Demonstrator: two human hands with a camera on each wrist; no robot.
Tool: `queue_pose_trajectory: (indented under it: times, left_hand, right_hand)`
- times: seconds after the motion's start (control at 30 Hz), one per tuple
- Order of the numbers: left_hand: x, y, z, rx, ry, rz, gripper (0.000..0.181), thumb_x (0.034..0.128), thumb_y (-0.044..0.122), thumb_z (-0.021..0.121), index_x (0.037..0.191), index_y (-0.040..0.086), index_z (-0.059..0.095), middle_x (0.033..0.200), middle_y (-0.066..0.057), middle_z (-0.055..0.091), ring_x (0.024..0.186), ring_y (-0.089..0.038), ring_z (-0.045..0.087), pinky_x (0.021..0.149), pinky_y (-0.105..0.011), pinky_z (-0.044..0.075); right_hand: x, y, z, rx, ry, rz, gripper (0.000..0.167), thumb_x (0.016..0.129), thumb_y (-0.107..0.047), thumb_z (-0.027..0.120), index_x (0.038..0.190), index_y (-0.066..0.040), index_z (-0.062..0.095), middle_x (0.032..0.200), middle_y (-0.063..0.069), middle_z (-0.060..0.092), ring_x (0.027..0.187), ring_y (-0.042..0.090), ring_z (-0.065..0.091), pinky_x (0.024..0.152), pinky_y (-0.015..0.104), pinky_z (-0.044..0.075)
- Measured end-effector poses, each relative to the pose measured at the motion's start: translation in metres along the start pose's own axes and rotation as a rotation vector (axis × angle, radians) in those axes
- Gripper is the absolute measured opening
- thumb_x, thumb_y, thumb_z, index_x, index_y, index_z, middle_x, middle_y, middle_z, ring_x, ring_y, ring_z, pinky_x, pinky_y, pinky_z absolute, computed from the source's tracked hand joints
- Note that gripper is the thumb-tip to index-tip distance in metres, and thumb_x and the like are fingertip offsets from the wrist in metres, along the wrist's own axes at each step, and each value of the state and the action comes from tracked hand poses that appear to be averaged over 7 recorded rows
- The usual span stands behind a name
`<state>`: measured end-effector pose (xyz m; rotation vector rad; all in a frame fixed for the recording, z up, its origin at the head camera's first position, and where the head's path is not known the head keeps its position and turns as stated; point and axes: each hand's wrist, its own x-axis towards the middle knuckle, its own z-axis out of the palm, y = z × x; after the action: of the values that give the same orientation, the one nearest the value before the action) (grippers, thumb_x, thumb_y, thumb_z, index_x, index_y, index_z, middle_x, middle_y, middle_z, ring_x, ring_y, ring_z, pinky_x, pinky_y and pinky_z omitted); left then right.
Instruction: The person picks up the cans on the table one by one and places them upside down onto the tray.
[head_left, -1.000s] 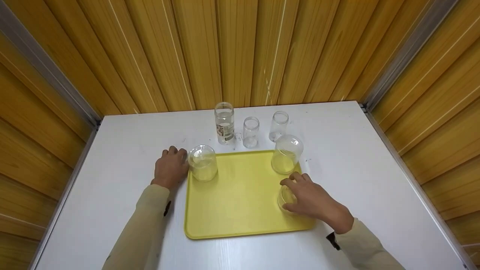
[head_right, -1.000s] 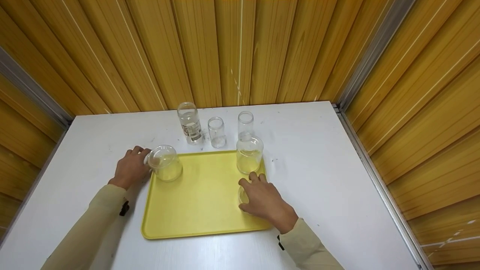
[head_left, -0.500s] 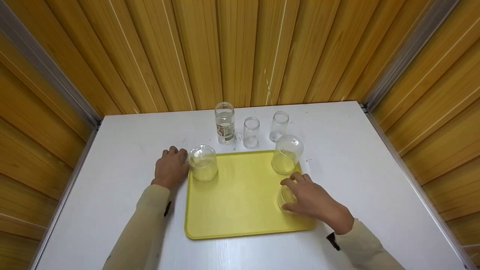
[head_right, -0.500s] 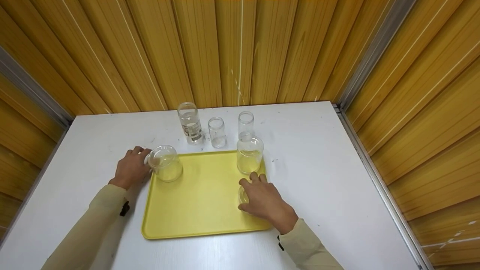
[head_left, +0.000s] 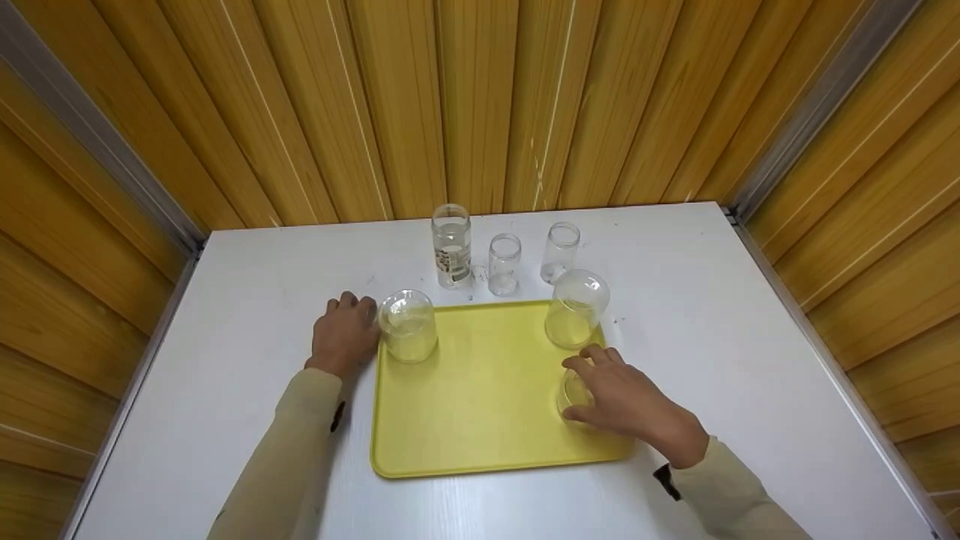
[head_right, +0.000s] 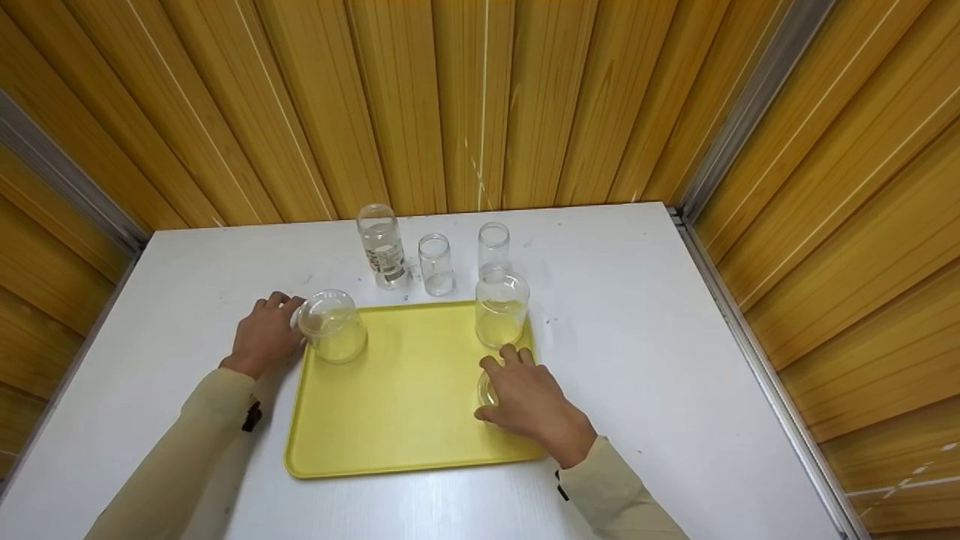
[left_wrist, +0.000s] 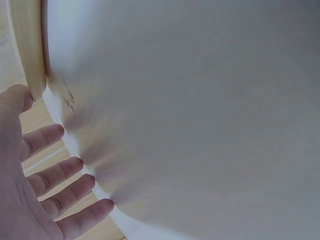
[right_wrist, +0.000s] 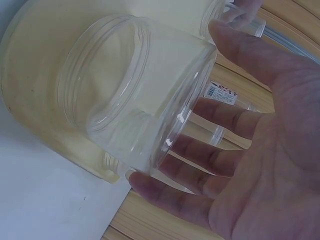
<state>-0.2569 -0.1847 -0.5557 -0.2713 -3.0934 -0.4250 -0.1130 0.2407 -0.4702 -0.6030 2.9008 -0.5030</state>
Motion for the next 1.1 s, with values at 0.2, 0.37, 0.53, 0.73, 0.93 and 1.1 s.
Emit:
queue_pose_trajectory:
  times: [0.2,0.37,0.53,0.73,0.93,1.1]
  left_hand:
    - [0.0,0.0,0.0,0.008,0.002,-0.001,0.056,0.109,0.048,0.048,0.139,0.002,0.064,0.132,-0.027,0.058,0.117,-0.046,0.056,0.089,-0.061,0.054]
    - [0.0,0.0,0.0,0.01,0.002,-0.004,0.057,0.1088,0.048,0.048,0.138,0.002,0.064,0.132,-0.027,0.058,0.117,-0.046,0.056,0.089,-0.062,0.054]
    - [-0.001,0.002,-0.002,0.006,0.002,-0.003,0.058,0.1085,0.049,0.048,0.138,0.002,0.065,0.132,-0.027,0.058,0.117,-0.046,0.056,0.089,-0.062,0.054]
    - [-0.001,0.002,0.0,0.009,0.009,-0.004,0.059,0.1081,0.051,0.046,0.137,0.003,0.065,0.131,-0.026,0.059,0.117,-0.045,0.057,0.089,-0.061,0.054]
    - [-0.002,0.002,-0.001,0.012,0.018,0.002,0.055,0.1086,0.046,0.048,0.137,0.002,0.065,0.132,-0.027,0.059,0.118,-0.046,0.056,0.088,-0.062,0.054]
    - [-0.002,0.0,0.0,0.01,0.022,0.011,0.051,0.1089,0.043,0.051,0.136,0.003,0.065,0.133,-0.026,0.058,0.119,-0.046,0.056,0.087,-0.062,0.055]
  right_hand:
    - [0.001,-0.001,-0.002,-0.02,0.02,-0.031,0.066,0.081,-0.031,0.092,0.134,-0.002,0.065,0.132,0.021,0.058,0.11,0.039,0.056,0.079,0.051,0.054]
    - [0.003,-0.001,-0.004,-0.039,0.025,-0.039,0.065,0.083,-0.032,0.091,0.134,-0.002,0.064,0.132,0.023,0.058,0.111,0.04,0.057,0.078,0.052,0.054]
    - [0.006,-0.002,-0.007,-0.042,0.031,-0.046,0.062,0.086,-0.032,0.088,0.135,-0.001,0.063,0.132,0.023,0.058,0.113,0.04,0.058,0.08,0.053,0.055]
    - [0.01,-0.003,-0.01,-0.04,0.036,-0.047,0.061,0.089,-0.029,0.086,0.137,0.0,0.063,0.136,0.025,0.057,0.12,0.042,0.057,0.087,0.056,0.055]
    - [0.014,-0.007,-0.015,-0.053,0.057,-0.063,0.062,0.088,-0.028,0.087,0.137,0.0,0.063,0.136,0.024,0.057,0.121,0.042,0.057,0.088,0.057,0.055]
    - [0.017,-0.01,-0.021,-0.058,0.098,-0.096,0.058,0.089,-0.026,0.088,0.135,-0.001,0.063,0.136,0.023,0.057,0.119,0.041,0.058,0.083,0.056,0.057]
